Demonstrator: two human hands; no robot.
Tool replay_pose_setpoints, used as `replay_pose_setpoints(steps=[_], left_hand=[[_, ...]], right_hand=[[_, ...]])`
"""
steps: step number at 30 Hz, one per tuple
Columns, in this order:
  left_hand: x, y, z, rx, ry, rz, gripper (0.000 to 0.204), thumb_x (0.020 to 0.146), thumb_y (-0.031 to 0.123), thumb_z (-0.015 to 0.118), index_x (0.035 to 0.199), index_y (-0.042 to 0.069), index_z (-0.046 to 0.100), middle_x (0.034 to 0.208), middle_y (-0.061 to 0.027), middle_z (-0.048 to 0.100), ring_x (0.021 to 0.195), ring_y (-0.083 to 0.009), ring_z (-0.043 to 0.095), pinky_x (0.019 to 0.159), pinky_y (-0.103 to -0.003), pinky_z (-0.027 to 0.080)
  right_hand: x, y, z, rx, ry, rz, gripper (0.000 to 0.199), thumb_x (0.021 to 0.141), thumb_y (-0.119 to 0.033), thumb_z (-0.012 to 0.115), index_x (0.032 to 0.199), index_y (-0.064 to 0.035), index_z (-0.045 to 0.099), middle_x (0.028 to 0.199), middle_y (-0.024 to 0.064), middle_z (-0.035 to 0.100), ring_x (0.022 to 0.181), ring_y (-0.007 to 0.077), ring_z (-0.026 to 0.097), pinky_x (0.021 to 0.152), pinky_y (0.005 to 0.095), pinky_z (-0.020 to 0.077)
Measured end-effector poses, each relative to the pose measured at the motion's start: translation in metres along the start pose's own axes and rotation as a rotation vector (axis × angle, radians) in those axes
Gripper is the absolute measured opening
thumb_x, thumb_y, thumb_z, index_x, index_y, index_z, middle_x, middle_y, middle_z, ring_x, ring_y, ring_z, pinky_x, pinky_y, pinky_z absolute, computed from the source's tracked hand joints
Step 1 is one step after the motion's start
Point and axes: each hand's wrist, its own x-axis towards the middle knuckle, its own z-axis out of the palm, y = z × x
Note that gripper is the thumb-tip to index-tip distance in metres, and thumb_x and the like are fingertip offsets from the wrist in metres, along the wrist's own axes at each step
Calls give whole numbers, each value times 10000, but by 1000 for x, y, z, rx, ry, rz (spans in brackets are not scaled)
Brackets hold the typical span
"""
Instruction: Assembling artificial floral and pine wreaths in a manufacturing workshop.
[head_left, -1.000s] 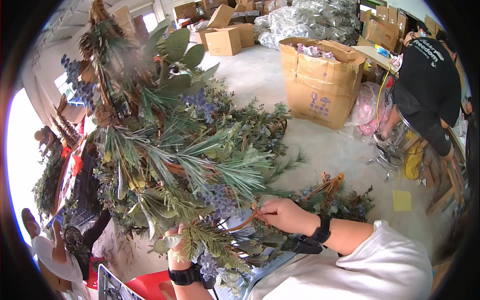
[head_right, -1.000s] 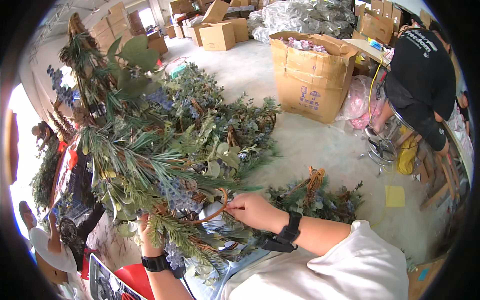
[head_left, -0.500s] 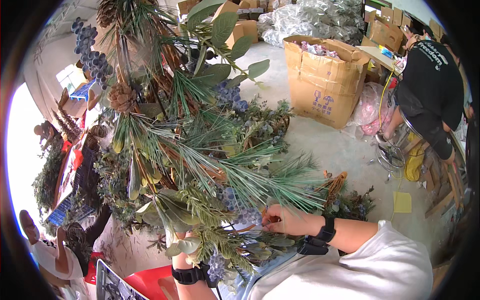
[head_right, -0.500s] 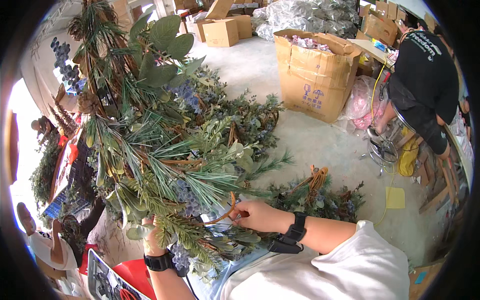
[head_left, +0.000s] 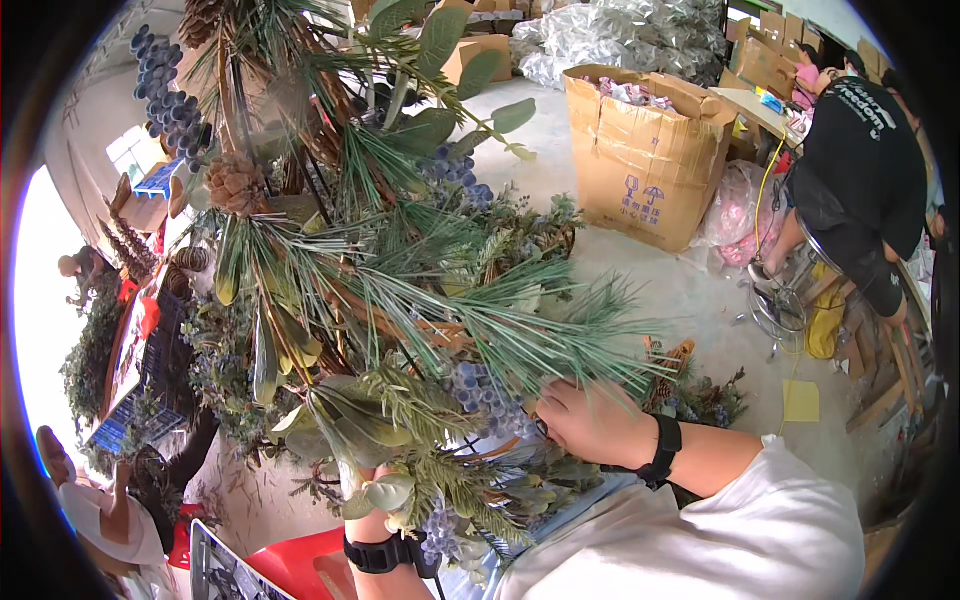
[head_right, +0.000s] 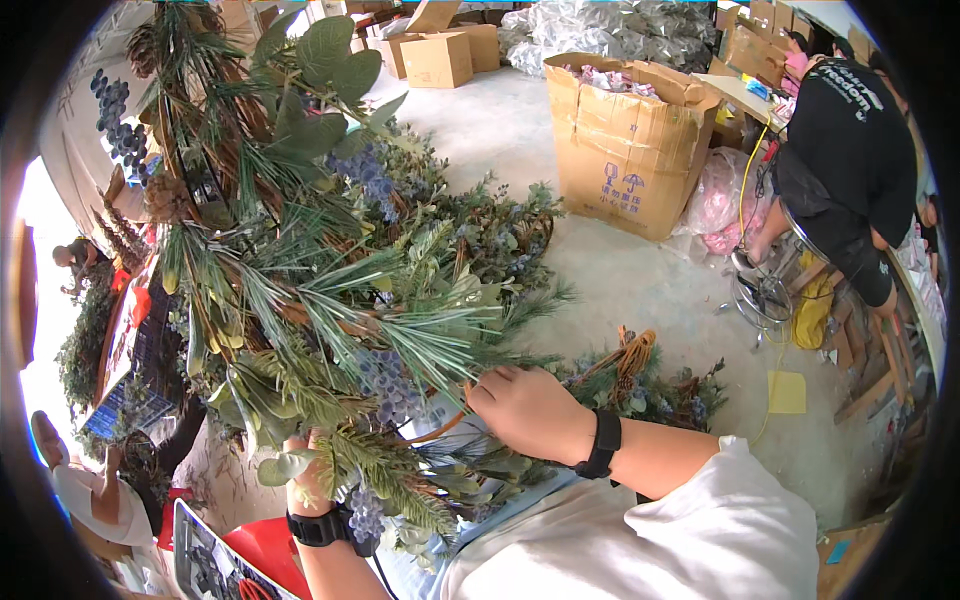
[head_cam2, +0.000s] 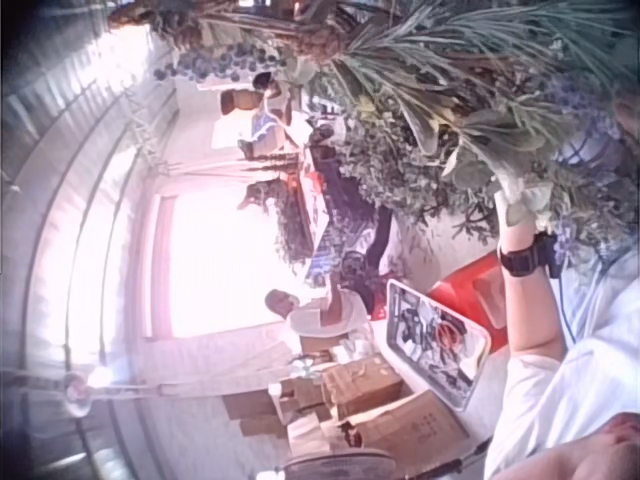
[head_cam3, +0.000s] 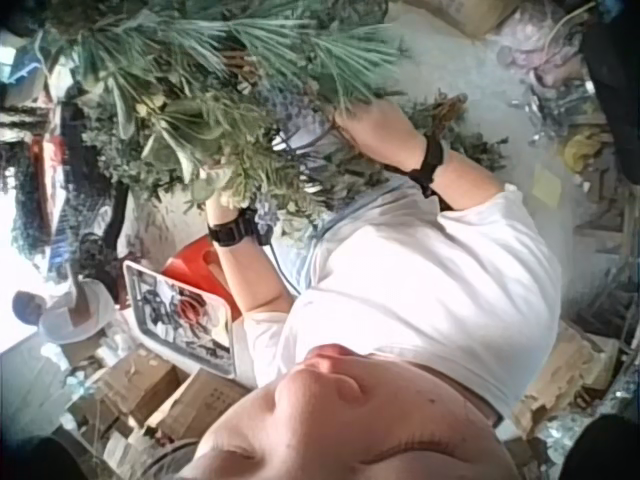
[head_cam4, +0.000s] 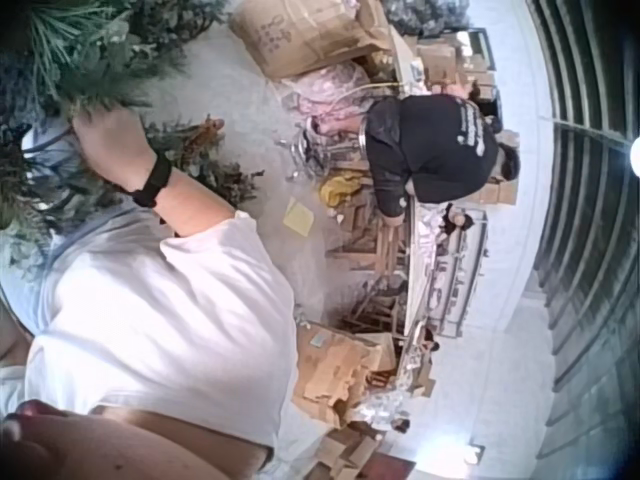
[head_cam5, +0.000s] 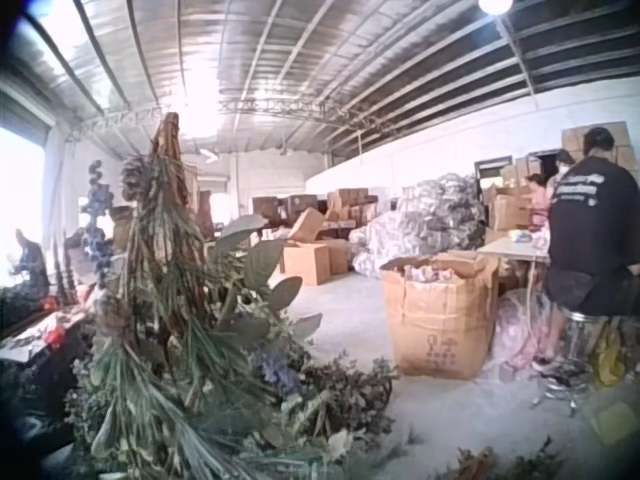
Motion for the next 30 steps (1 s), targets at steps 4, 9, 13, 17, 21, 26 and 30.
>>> replay_pose_setpoints(steps=[4,9,13,17,21,26,30], left_hand=[[1,1,1,21,-28,-21,460,903,9,522,1341,61,389,1189,-65,559,939,-135,569,745,-256,467],[25,-34,-33,-21,-190,39,445,962,186,473,1383,96,361,1327,-87,479,1104,-192,530,847,-318,468],[12,-52,-41,-412,-223,-22,411,947,113,492,1345,63,404,1316,-85,491,1089,-202,539,864,-316,452],[7,-23,-15,16,-92,-35,495,922,141,535,1380,63,362,1294,-99,503,1040,-210,555,833,-315,459],[12,-3,-5,-513,-330,-1,301,957,192,487,1161,-26,521,1153,-117,586,1011,-214,574,886,-329,467],[14,-12,-7,759,-226,390,490,928,47,495,1389,62,330,1333,-101,476,1117,-203,532,881,-310,467],[9,14,10,163,-72,-66,386,913,22,519,1290,26,438,1221,-106,565,1091,-184,546,883,-309,461]], right_hand=[[4,8,6,-101,148,-110,147,705,-114,607,836,-50,592,791,64,555,732,236,579,614,345,481],[13,19,14,-179,398,-192,144,670,-129,611,807,-90,589,775,30,523,741,202,540,640,322,455],[14,22,15,-174,474,-205,138,653,-135,619,777,-101,568,773,14,503,746,199,521,650,324,440],[23,35,14,-162,522,-366,146,636,-133,627,748,-103,539,771,14,494,776,208,534,643,326,435],[25,41,22,-116,518,-310,165,620,-120,638,746,-98,533,773,24,512,790,219,552,627,337,443],[25,55,29,-142,530,-214,173,612,-107,637,755,-89,542,781,42,533,736,229,550,622,343,451],[19,68,30,-152,448,-148,183,608,-97,626,776,-85,554,781,54,537,691,233,542,629,334,455]])
